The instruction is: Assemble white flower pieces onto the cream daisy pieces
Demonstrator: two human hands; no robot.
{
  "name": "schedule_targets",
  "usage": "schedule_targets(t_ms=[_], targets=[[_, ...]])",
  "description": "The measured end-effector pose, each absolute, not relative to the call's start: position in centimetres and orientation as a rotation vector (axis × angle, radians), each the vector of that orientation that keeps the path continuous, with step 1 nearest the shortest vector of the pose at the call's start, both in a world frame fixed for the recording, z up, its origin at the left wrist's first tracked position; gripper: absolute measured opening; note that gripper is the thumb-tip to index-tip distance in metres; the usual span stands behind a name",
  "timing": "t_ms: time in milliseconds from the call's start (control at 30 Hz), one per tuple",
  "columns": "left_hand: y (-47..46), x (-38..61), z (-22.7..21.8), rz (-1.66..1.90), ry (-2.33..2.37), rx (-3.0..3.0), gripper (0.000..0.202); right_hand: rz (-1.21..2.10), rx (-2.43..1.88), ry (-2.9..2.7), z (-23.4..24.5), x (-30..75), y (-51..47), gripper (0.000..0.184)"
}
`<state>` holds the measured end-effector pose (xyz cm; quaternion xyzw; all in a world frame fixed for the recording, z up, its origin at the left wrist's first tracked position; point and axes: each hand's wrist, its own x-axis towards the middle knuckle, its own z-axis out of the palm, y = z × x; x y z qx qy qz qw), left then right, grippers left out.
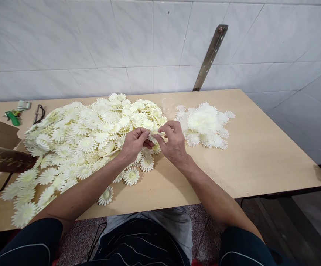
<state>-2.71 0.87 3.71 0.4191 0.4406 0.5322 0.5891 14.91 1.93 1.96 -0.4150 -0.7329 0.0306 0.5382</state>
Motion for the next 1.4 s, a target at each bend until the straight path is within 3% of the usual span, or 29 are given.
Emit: schedule_targets(t_ms=[233, 400, 767, 967, 1133, 1400], targets=[[0.7, -2.8, 3.9, 1.252, 1.028, 0.964, 0.038, -0.08, -0.915, -1.897, 2.4, 14.8, 1.6, 0.009], [0.6, -2.9, 3.7, 1.304, 1.023, 1.0, 0.042, -0.029, -0.924, -1.899, 2.4, 14.5, 1.6, 0.02], [0.6, -3.1, 3.7, 1.304, 0.979, 1.131, 0.052, 0.713, -1.175, -1.601, 3.3, 14.9, 1.6, 0.034], [0.7, -3.3, 3.6, 1.293, 0.994, 1.16, 0.047, 0.607, -1.097, -1.631, 3.7, 14.7, 1.3, 0.021], [0.7, -3.3, 3.7, 1.279, 1.035, 1.149, 0.045, 0.645, -1.121, -1.584, 3.8, 14.6, 1.3, 0.026], [1.4, -3.7, 3.5, 1.331, 1.169, 1.156, 0.033, 1.324, -1.038, -1.142, 3.9, 15.9, 2.4, 0.056]])
